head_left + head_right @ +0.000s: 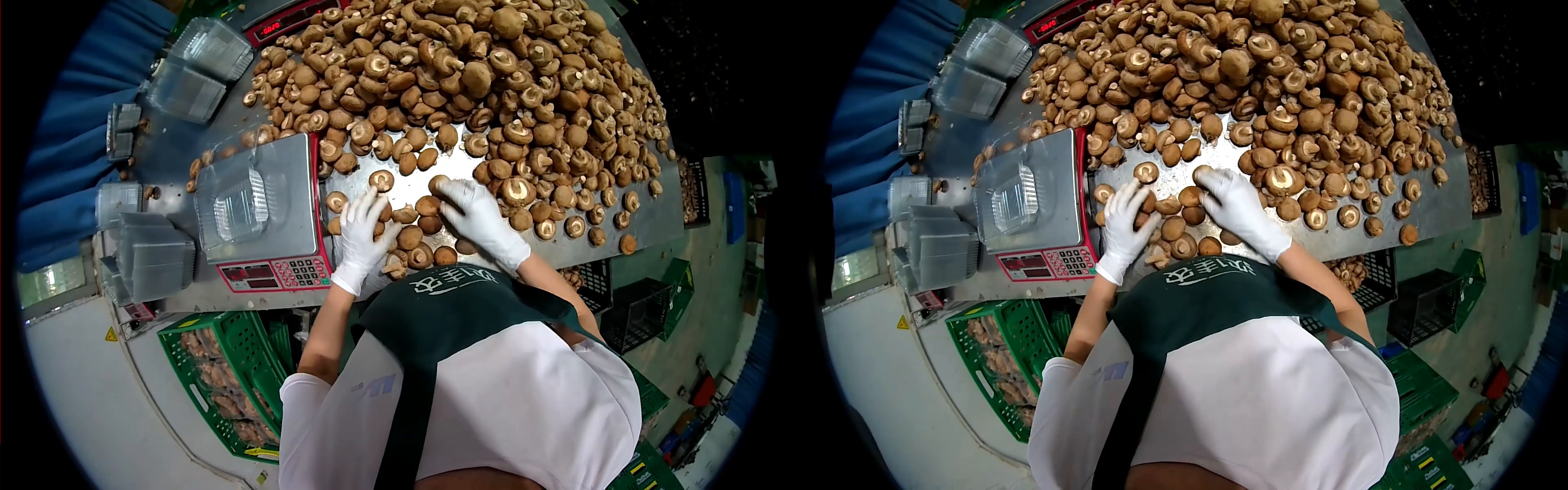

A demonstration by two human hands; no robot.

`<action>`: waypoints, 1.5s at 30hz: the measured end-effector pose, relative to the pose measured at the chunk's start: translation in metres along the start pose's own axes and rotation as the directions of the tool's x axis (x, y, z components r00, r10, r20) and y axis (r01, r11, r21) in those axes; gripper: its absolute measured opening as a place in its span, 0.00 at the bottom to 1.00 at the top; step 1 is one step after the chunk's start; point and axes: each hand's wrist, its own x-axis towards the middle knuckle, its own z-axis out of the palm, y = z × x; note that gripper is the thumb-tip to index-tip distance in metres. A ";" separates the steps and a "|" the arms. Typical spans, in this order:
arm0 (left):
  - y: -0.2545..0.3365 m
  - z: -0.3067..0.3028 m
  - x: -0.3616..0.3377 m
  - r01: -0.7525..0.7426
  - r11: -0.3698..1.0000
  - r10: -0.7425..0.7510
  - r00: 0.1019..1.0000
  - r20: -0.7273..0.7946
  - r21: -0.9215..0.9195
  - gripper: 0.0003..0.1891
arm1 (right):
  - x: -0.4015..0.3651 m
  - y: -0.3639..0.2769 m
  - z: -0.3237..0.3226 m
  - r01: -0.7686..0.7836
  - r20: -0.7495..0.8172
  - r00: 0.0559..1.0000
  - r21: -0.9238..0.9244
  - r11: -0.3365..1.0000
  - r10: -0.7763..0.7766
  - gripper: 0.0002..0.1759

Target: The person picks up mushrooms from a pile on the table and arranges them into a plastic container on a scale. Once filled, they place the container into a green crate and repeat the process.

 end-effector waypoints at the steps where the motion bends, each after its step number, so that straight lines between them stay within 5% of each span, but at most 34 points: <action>1: -0.002 0.001 0.010 0.005 1.000 -0.007 0.999 -0.052 -0.028 0.30 | 0.012 0.003 -0.001 -0.003 -0.066 0.998 -0.023 1.000 0.002 0.22; 5: -0.005 0.010 0.055 0.063 0.998 -0.063 0.993 -0.097 -0.006 0.35 | 0.065 0.019 0.006 -0.067 -0.294 0.956 -0.273 0.960 -0.016 0.28; 8: -0.004 0.021 0.074 0.143 0.937 -0.216 0.954 0.208 0.319 0.42 | 0.076 0.034 0.026 -0.003 -0.139 0.989 -0.369 0.929 -0.051 0.27; 11: -0.010 0.026 0.061 0.156 0.972 -0.219 0.879 0.424 0.178 0.35 | 0.055 0.017 0.025 0.093 0.074 0.994 -0.228 0.969 -0.078 0.22; 13: 0.002 0.012 0.049 0.088 0.962 -0.202 0.864 0.461 0.257 0.30 | 0.037 0.005 0.015 0.144 0.176 0.978 -0.186 0.972 -0.111 0.20; 15: 0.010 0.004 0.035 0.096 0.960 -0.202 0.886 0.416 0.261 0.29 | 0.028 -0.001 0.009 0.115 0.136 0.987 -0.229 0.967 -0.085 0.20; 17: 0.011 0.002 0.022 0.093 0.973 -0.158 0.935 0.319 0.210 0.29 | 0.030 0.000 0.004 -0.099 0.043 0.995 0.183 0.978 0.093 0.18; 19: 0.009 -0.004 0.016 0.077 0.983 -0.110 0.973 0.204 0.164 0.29 | 0.043 0.006 0.003 -0.098 -0.022 0.995 0.135 0.986 0.101 0.17; 21: 0.005 -0.009 0.013 0.172 0.981 -0.168 0.984 0.061 -0.083 0.30 | 0.064 0.008 0.004 -0.125 -0.052 0.990 0.084 0.989 0.130 0.18; 26: 0.000 -0.025 -0.009 0.229 0.968 -0.243 0.959 -0.143 -0.105 0.27 | 0.117 -0.004 0.028 -0.002 -0.060 0.998 -0.029 1.000 0.000 0.18; 29: 0.006 -0.027 -0.031 0.226 0.943 -0.271 0.948 -0.168 -0.245 0.27 | 0.142 -0.002 0.059 0.162 0.006 0.986 -0.263 0.951 -0.167 0.11; 32: 0.017 -0.026 -0.062 0.223 0.953 -0.247 0.964 -0.100 -0.204 0.28 | 0.161 0.004 0.080 0.166 0.215 0.973 -0.421 0.892 -0.080 0.19; 37: -0.008 0.000 -0.111 0.009 0.985 -0.015 0.999 0.035 0.174 0.33 | 0.136 -0.009 0.044 0.028 0.102 0.995 -0.083 0.996 -0.019 0.23; 40: -0.002 0.000 -0.096 0.060 0.991 -0.060 0.998 0.000 0.119 0.36 | 0.095 -0.019 -0.010 -0.191 0.257 0.956 0.168 0.967 0.144 0.27; 45: 0.011 -0.008 -0.052 0.015 0.998 -0.013 0.999 -0.034 0.069 0.39 | -0.002 0.010 -0.089 -0.317 0.324 0.905 0.083 0.945 0.275 0.24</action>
